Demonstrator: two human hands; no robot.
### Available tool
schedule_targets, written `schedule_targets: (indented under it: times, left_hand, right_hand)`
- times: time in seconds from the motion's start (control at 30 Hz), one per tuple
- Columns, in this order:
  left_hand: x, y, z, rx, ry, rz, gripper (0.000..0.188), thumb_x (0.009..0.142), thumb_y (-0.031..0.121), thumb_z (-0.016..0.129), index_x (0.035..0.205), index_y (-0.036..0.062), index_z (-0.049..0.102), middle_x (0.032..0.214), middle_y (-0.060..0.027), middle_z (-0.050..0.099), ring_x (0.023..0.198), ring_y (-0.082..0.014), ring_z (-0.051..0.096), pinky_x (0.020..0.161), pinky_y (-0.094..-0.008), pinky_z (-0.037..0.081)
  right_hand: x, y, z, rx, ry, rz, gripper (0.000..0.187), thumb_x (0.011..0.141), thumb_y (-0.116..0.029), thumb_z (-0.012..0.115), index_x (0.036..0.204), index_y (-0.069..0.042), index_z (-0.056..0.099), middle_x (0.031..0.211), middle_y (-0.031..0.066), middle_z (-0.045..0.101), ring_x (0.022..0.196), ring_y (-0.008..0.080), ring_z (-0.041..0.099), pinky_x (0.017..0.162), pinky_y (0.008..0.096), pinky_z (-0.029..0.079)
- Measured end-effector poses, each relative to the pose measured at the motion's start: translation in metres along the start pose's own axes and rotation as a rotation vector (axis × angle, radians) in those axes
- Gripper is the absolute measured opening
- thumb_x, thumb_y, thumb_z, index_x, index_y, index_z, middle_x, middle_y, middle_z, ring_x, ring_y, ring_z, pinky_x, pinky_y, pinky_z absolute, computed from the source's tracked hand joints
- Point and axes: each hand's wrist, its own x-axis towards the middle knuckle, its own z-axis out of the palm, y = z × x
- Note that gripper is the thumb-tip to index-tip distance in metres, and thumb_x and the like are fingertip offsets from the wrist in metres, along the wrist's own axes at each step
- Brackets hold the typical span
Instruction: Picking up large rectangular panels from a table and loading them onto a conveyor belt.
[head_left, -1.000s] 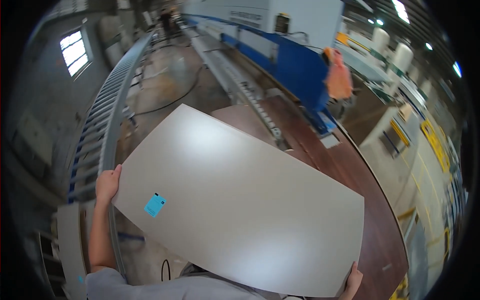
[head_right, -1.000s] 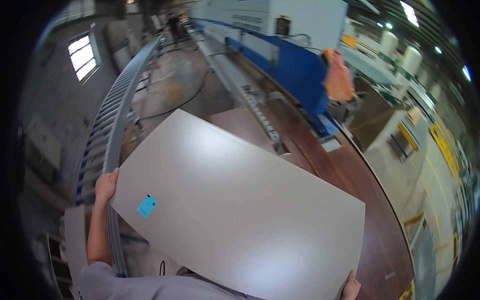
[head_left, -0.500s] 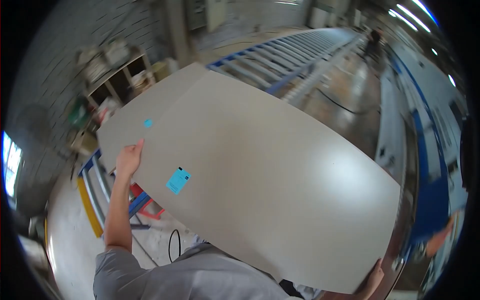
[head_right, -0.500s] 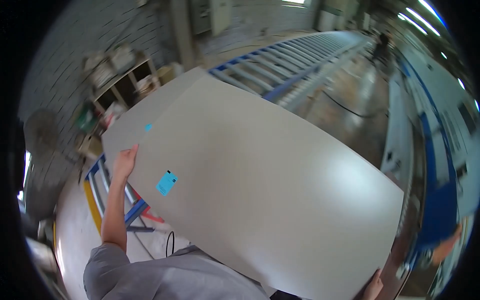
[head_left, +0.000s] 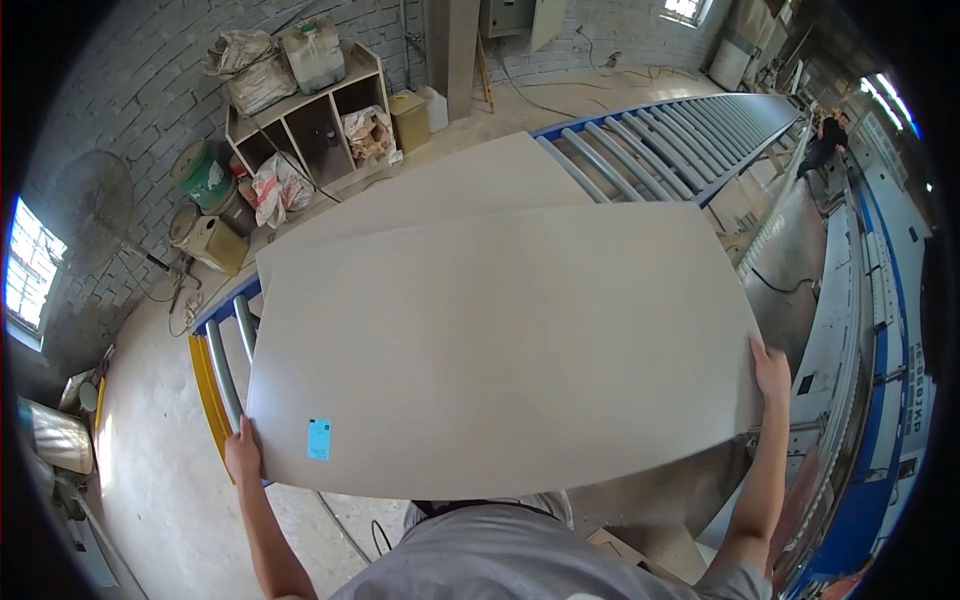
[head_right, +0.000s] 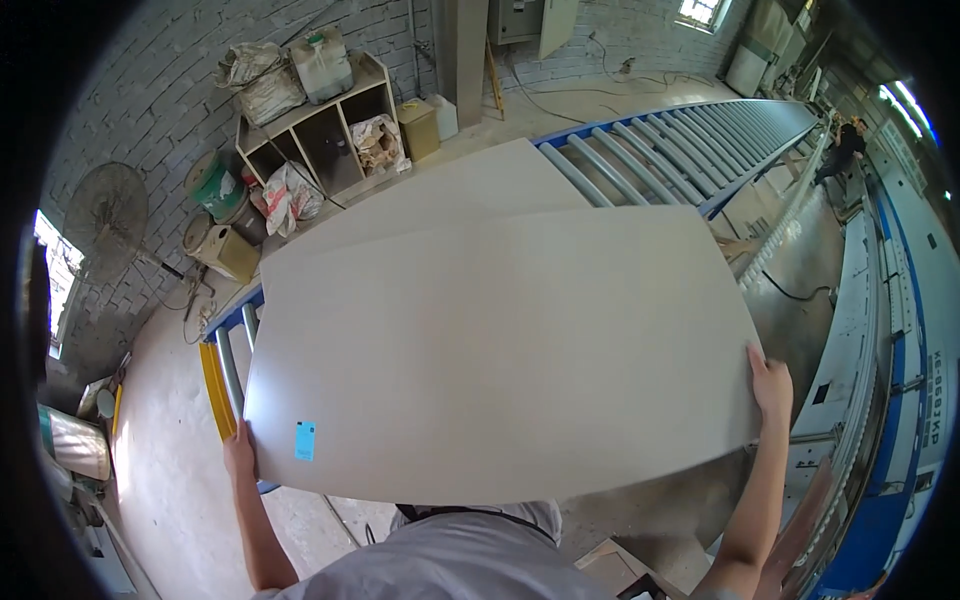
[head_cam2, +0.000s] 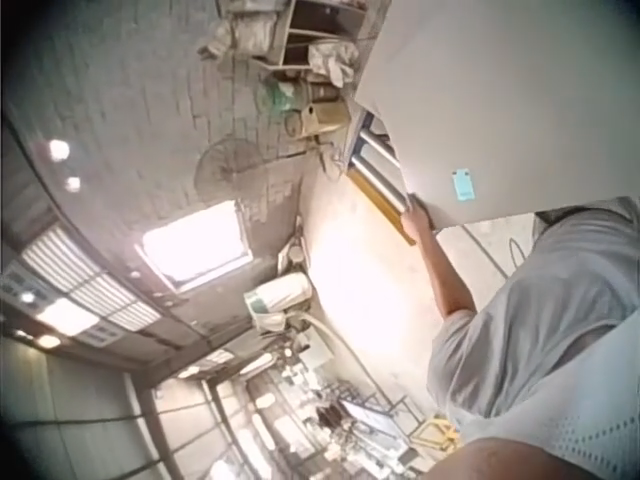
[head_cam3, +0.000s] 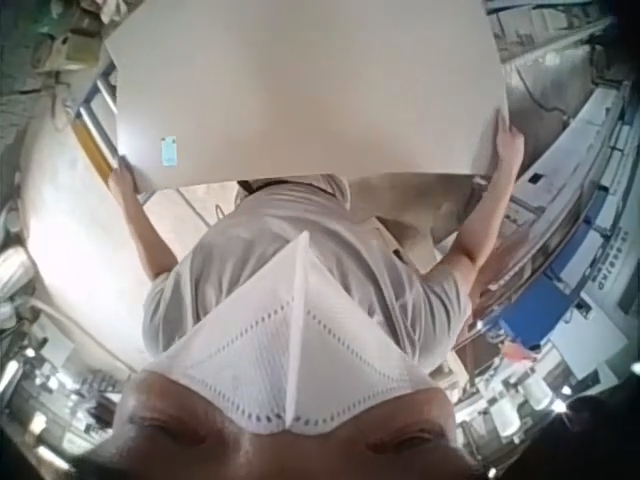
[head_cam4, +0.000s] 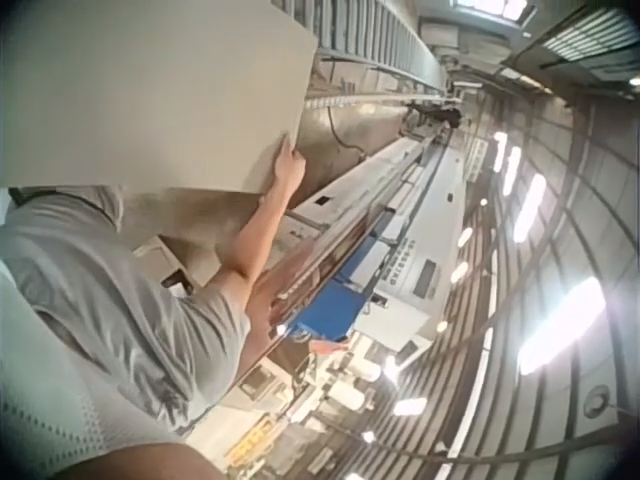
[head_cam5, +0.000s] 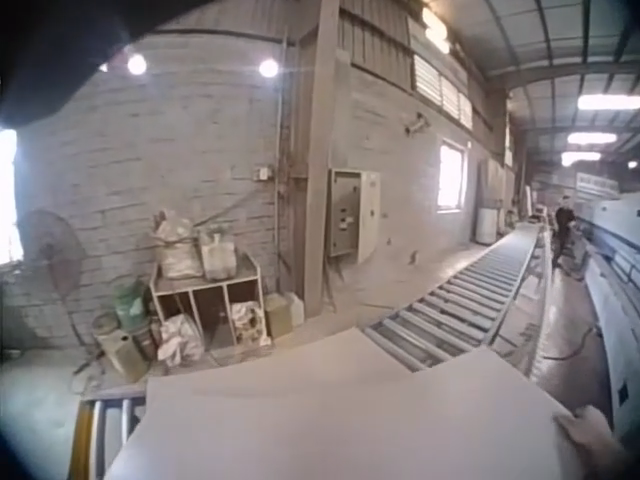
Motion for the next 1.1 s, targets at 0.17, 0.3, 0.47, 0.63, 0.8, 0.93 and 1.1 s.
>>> schedule_targets:
  times: [0.17,0.3,0.47,0.63,0.8,0.93,1.1]
  left_hand:
    - [0.003,-0.001,0.020,-0.001,0.079,-0.133,0.070,0.091,0.059,0.039,0.082,-0.0046,0.067,0.070,-0.0233,0.062,0.070,-0.0393,0.062,0.065,-0.0469,0.045]
    - [0.008,0.027,0.027,-0.004,0.118,-0.185,0.069,0.091,0.058,0.040,0.078,-0.0050,0.066,0.065,-0.0212,0.060,0.064,-0.0371,0.059,0.061,-0.0453,0.043]
    - [0.028,0.053,0.037,0.065,0.081,-0.361,0.070,0.091,0.059,0.040,0.080,-0.0039,0.067,0.067,-0.0197,0.062,0.067,-0.0362,0.060,0.063,-0.0441,0.043]
    - [0.053,0.067,0.066,0.053,0.101,-0.331,0.071,0.093,0.059,0.035,0.088,-0.0034,0.068,0.074,-0.0211,0.065,0.074,-0.0380,0.062,0.067,-0.0428,0.045]
    - [0.067,0.079,0.099,0.149,0.024,-0.286,0.069,0.094,0.057,0.032,0.092,-0.0018,0.068,0.087,-0.0233,0.066,0.086,-0.0419,0.062,0.076,-0.0484,0.046]
    - [0.060,0.084,0.120,0.243,-0.008,-0.219,0.057,0.094,0.050,0.039,0.098,0.0006,0.066,0.089,-0.0218,0.065,0.088,-0.0400,0.062,0.076,-0.0472,0.046]
    - [0.050,0.079,0.138,0.059,0.215,0.110,0.049,0.092,0.045,0.050,0.109,0.0002,0.060,0.101,-0.0215,0.064,0.093,-0.0381,0.061,0.079,-0.0432,0.047]
  right_hand:
    - [0.099,-0.127,0.063,-0.019,-0.116,-0.053,0.075,0.081,-0.067,0.048,0.089,0.006,0.067,0.088,0.0285,0.064,0.092,0.0409,0.062,0.079,0.0446,0.048]
    - [0.173,-0.189,0.131,-0.035,-0.165,-0.146,0.076,0.080,-0.069,0.047,0.093,0.004,0.068,0.093,0.0274,0.065,0.095,0.0397,0.062,0.081,0.0450,0.048]
    - [0.232,-0.249,0.194,-0.089,-0.288,-0.206,0.075,0.080,-0.068,0.047,0.102,0.000,0.066,0.100,0.0251,0.064,0.102,0.0389,0.060,0.085,0.0441,0.047]
    - [0.278,-0.287,0.230,-0.047,-0.295,-0.229,0.078,0.079,-0.070,0.046,0.103,0.001,0.066,0.101,0.0245,0.064,0.101,0.0386,0.060,0.085,0.0446,0.047]
    - [0.297,-0.315,0.271,-0.010,-0.324,-0.216,0.072,0.083,-0.066,0.048,0.104,0.001,0.065,0.097,0.0266,0.064,0.102,0.0405,0.059,0.086,0.0450,0.046]
    - [0.294,-0.314,0.284,0.047,-0.304,-0.248,0.067,0.083,-0.061,0.052,0.105,0.001,0.065,0.104,0.0276,0.062,0.105,0.0389,0.058,0.089,0.0433,0.045]
    - [0.246,-0.307,0.303,0.029,0.012,-0.368,0.066,0.083,-0.050,0.060,0.126,-0.001,0.052,0.127,0.0261,0.050,0.123,0.0372,0.044,0.101,0.0414,0.038]
